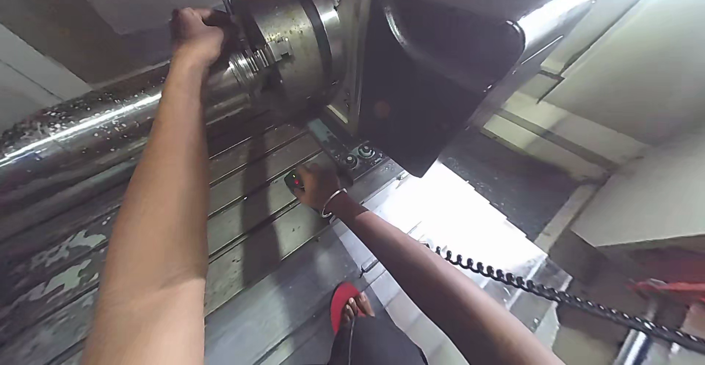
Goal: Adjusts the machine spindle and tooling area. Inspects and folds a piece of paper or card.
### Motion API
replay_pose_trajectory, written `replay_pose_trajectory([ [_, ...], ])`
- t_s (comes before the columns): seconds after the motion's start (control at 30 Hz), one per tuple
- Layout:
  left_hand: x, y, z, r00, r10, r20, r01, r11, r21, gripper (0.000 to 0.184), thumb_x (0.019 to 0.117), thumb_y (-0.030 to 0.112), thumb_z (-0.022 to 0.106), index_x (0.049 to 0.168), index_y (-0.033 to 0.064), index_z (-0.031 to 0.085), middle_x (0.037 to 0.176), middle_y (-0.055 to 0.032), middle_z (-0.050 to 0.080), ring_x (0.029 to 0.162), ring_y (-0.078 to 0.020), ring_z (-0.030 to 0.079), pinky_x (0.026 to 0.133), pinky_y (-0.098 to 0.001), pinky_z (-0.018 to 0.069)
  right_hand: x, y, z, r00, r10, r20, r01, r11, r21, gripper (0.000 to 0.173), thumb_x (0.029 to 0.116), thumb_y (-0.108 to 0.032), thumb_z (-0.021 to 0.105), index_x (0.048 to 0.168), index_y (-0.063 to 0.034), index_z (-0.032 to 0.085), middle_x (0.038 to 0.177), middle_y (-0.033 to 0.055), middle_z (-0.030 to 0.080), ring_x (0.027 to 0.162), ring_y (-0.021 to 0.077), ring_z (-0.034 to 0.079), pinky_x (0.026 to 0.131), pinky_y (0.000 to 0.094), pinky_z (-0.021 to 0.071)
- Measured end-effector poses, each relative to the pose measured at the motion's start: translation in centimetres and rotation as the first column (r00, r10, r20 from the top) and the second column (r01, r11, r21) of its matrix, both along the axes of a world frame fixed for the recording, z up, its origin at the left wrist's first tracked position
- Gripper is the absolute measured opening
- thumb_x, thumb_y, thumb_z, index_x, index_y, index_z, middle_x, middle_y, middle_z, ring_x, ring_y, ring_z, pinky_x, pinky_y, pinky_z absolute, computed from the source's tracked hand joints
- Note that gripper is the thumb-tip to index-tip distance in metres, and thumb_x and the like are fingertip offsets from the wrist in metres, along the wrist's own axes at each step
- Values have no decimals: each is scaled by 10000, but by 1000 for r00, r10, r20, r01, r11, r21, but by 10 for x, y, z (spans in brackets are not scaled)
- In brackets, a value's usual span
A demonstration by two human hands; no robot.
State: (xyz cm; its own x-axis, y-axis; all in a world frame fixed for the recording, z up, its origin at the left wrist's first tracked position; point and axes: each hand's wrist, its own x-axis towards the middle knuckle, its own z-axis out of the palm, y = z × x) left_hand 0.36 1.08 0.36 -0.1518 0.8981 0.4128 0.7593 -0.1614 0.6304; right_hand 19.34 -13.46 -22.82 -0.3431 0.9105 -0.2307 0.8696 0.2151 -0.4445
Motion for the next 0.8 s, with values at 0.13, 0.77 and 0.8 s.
replay_pose_trajectory([
  [0.13, -1, 0, -1, 999, -22, 29, 22, 1000, 20, 270, 904, 103, 656, 1164, 97, 727, 1186, -121, 707, 1099, -224, 665, 982, -505, 509, 2, 0, 1, 1000, -3, 8, 3, 1000, 2, 636, 945, -402, 627, 1527, -194, 477, 1402, 223, 568, 1232, 405, 603, 927, 607, 522],
  [0.77, 2, 0, 1, 999, 22, -32, -21, 1000, 15, 230, 902, 166, 680, 1115, 108, 741, 1158, -121, 711, 1110, -242, 653, 979, -532, 483, 1, -1, 1, 999, -46, -3, 46, 999, -24, 692, 985, -468, 608, 1560, -141, 406, 1421, 220, 553, 1257, 391, 594, 969, 582, 517],
  [0.8, 2, 0, 2, 999, 18, -31, -18, 1000, 15, 224, 903, 175, 687, 1112, 115, 743, 1158, -115, 711, 1110, -234, 651, 982, -526, 482, 1, -1, 2, 999, -45, -1, 45, 999, -21, 689, 985, -464, 607, 1561, -143, 406, 1420, 218, 556, 1256, 389, 596, 967, 582, 517],
])
